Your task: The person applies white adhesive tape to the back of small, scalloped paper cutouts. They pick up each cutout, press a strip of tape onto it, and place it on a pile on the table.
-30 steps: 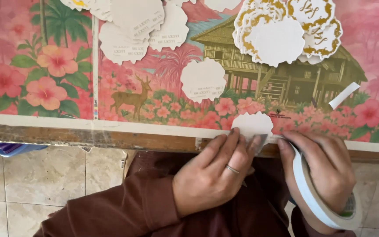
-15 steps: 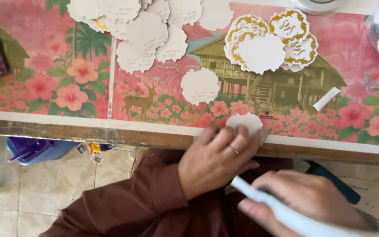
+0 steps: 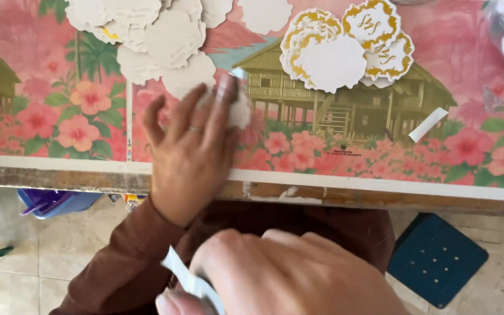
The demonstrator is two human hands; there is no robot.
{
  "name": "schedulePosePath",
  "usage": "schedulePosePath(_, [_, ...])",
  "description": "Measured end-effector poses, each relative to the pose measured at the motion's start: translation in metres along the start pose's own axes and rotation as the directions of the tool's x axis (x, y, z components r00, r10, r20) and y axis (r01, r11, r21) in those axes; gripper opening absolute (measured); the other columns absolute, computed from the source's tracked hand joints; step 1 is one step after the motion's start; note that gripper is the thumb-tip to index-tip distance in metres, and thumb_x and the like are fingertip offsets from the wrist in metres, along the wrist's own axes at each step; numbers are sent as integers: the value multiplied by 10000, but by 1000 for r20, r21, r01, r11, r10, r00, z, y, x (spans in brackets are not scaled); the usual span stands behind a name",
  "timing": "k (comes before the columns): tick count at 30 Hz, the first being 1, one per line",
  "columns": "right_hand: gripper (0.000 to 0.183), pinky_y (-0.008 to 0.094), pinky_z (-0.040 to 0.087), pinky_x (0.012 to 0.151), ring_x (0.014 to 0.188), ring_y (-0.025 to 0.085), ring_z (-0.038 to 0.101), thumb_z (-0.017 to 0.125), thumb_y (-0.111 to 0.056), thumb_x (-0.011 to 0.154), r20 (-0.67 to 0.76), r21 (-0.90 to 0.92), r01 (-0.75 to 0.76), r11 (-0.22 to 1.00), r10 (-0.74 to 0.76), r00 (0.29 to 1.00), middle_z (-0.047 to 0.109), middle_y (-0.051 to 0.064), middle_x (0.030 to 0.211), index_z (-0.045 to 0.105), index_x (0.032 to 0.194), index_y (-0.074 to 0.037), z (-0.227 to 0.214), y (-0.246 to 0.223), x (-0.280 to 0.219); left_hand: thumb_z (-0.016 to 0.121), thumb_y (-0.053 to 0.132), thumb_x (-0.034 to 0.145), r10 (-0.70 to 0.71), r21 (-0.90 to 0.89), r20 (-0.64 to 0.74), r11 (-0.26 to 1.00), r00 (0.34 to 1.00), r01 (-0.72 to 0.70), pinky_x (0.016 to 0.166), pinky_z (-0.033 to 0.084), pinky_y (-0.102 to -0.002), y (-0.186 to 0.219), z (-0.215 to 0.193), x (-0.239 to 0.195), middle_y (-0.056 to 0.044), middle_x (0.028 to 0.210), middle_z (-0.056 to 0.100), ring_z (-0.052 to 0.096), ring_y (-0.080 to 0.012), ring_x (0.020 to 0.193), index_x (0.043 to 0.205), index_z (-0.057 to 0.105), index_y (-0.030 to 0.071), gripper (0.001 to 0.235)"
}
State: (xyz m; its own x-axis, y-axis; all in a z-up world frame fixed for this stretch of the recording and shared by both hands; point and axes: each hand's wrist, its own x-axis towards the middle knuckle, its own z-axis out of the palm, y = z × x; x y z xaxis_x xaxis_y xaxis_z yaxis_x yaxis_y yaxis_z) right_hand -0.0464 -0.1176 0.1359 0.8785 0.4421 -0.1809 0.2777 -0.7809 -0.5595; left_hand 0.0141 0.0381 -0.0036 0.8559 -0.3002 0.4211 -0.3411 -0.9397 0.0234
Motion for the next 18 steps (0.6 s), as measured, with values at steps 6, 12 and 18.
schedulePosePath(6, [358,404,380,418,451,200,544,626,-537,843,-119,-25,77,997,-80,990,497,-42,477,553,650,-245,6,-13,12,725,328,968,-67,35,-164,997,984,74,997,380,-447,0,-20,26,-62,1148,629,610,-215,1102,1291,560,50,457])
schedulePosePath(12, [288,381,352,387,441,176,499,602,-414,857,-199,-73,201,977,-211,957,418,-39,489,501,656,-233,8,-15,13,497,89,1067,100,-168,-43,980,994,-106,1011,343,-343,20,-21,65,78,1116,675,625,-124,1105,1487,307,107,461])
schedulePosePath(18, [200,321,367,431,471,119,530,614,-359,832,-186,-34,14,999,-20,982,486,-85,524,563,668,-257,-61,-10,77,735,157,882,240,-420,-29,878,970,-229,1060,458,-379,30,41,89,-50,1290,666,609,-245,1223,1576,62,174,967])
